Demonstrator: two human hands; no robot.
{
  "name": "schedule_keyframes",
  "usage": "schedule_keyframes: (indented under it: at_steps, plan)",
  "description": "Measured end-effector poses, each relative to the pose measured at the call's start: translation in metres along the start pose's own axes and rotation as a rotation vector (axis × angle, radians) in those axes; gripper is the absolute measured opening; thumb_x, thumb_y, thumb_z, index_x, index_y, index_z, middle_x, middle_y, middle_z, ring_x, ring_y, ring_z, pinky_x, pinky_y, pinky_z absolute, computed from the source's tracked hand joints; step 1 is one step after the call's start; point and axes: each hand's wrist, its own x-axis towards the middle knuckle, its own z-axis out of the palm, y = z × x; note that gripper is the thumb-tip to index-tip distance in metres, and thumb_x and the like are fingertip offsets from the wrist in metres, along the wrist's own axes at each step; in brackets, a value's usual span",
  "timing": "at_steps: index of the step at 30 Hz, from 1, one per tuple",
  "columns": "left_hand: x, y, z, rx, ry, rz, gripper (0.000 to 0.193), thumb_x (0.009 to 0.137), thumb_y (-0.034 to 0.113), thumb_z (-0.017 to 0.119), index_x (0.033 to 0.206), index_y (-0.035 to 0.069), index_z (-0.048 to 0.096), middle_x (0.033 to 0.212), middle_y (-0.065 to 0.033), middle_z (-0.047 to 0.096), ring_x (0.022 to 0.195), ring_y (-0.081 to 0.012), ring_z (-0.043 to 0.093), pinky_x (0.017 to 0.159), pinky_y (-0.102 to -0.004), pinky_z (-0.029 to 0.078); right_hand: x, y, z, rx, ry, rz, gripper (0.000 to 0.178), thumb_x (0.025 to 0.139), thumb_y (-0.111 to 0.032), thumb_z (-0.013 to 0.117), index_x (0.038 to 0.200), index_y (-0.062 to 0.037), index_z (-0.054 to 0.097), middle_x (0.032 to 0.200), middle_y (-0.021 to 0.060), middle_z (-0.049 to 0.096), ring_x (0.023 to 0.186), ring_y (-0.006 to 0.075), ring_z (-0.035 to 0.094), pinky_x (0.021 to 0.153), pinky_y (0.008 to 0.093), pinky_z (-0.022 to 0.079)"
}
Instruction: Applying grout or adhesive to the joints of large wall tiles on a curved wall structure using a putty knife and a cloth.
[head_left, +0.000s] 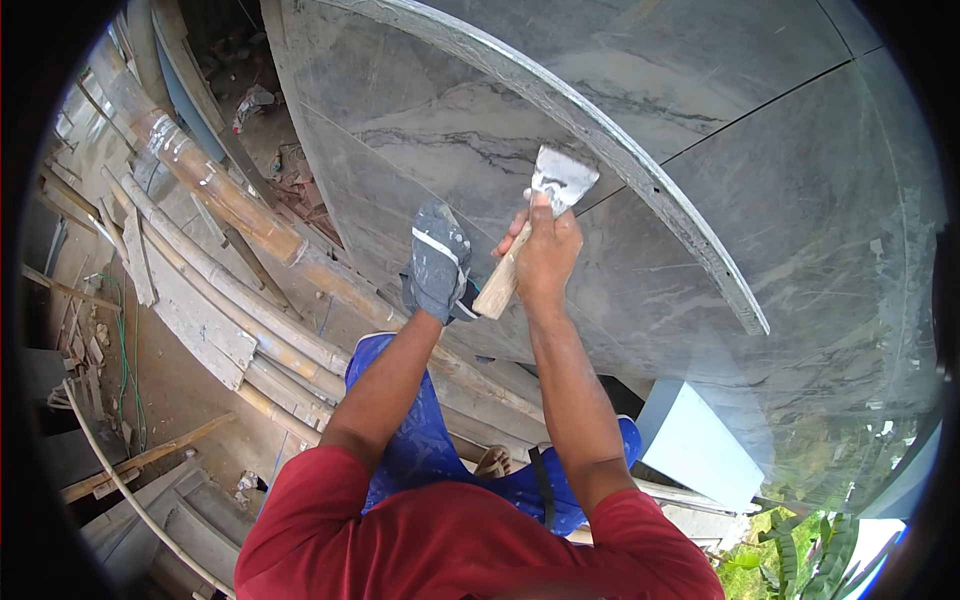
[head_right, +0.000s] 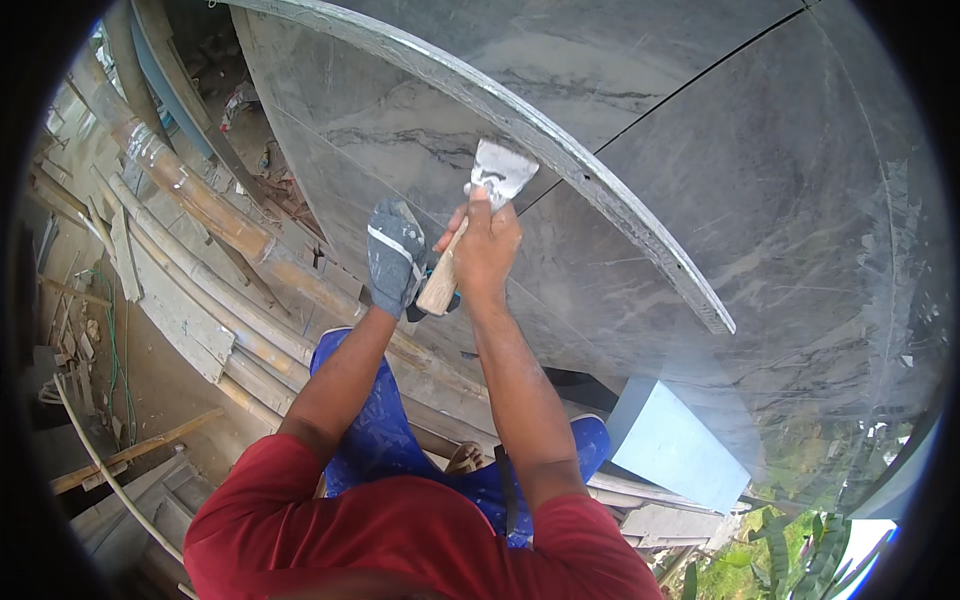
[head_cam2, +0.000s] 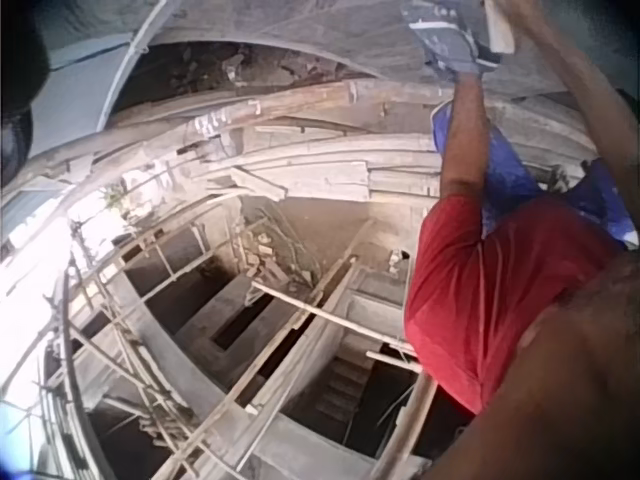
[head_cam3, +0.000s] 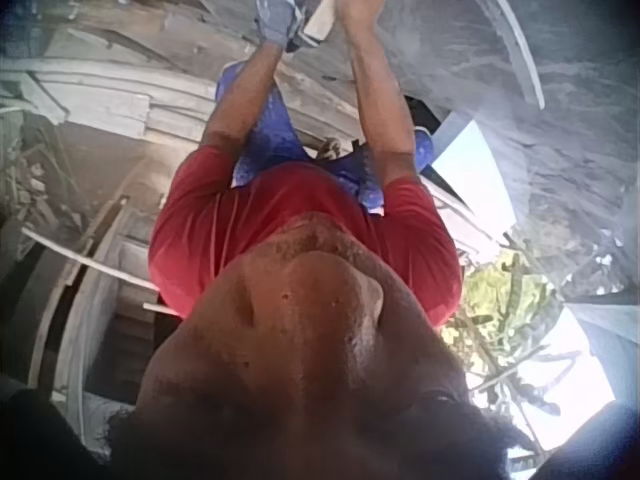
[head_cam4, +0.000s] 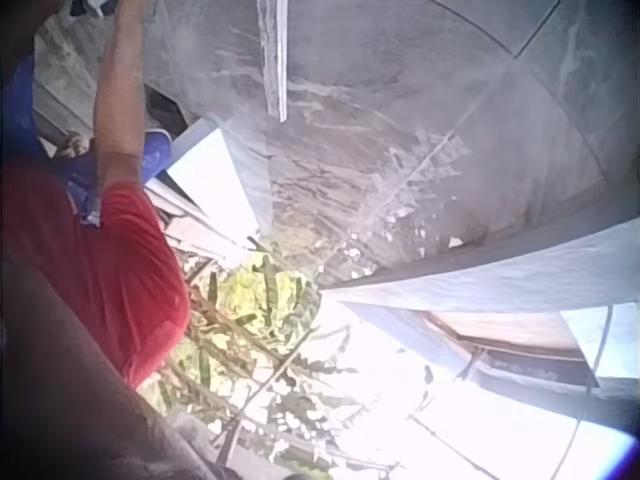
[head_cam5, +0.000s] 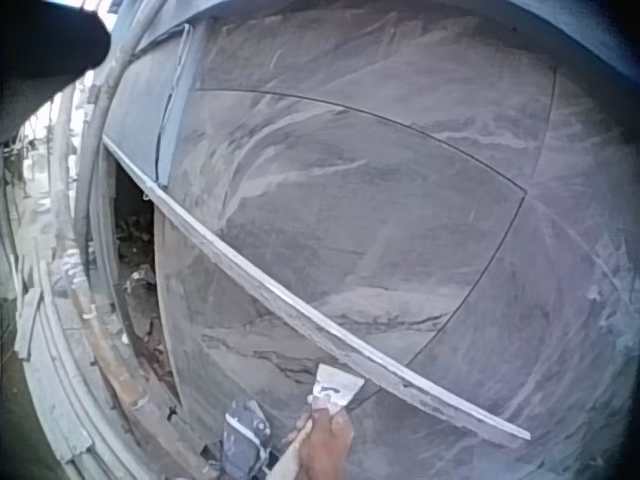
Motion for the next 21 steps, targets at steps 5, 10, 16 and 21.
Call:
schedule_keyframes:
  at_steps: [5, 10, 16, 21]
  plan:
    - [0.006, -0.003, -0.001, -0.146, -0.070, -0.109, 0.014, 0.083, 0.012, 0.062, 0.077, 0.002, 0.054, 0.080, -0.0160, 0.053, 0.078, -0.0345, 0.055, 0.072, -0.0471, 0.045, -0.002, -0.002, -0.004, 0.040, -0.004, -0.009, 0.027, 0.106, -0.025, 0.050, 0.108, 0.0020, 0.056, 0.068, 0.0060, 0.056, 0.045, 0.0145, 0.056, 0.040, 0.0313, 0.050]
    - [0.001, -0.009, 0.006, -0.077, 0.026, 0.002, 0.014, 0.083, 0.012, 0.062, 0.078, 0.001, 0.053, 0.080, -0.0163, 0.054, 0.081, -0.0345, 0.055, 0.074, -0.0472, 0.045, -0.004, -0.003, -0.007, -0.042, 0.030, 0.030, 0.027, 0.106, -0.025, 0.050, 0.108, 0.0016, 0.055, 0.068, 0.0061, 0.056, 0.046, 0.0149, 0.056, 0.041, 0.0317, 0.050]
    - [-0.004, -0.008, 0.007, -0.088, 0.101, -0.005, 0.010, 0.081, 0.011, 0.061, 0.082, 0.001, 0.057, 0.082, -0.0177, 0.056, 0.084, -0.0367, 0.056, 0.076, -0.0479, 0.045, -0.005, -0.001, -0.008, 0.005, 0.084, 0.160, 0.028, 0.106, -0.027, 0.050, 0.109, 0.0006, 0.055, 0.069, 0.0061, 0.055, 0.047, 0.0151, 0.056, 0.043, 0.0321, 0.051]
    - [-0.005, -0.008, 0.008, -0.100, -0.015, 0.076, 0.014, 0.076, 0.010, 0.063, 0.080, -0.002, 0.057, 0.079, -0.0194, 0.056, 0.081, -0.0381, 0.057, 0.073, -0.0505, 0.046, -0.005, 0.005, -0.016, 0.064, 0.030, -0.005, 0.030, 0.106, -0.029, 0.050, 0.110, 0.0007, 0.054, 0.069, 0.0059, 0.055, 0.048, 0.0154, 0.056, 0.043, 0.0323, 0.051]
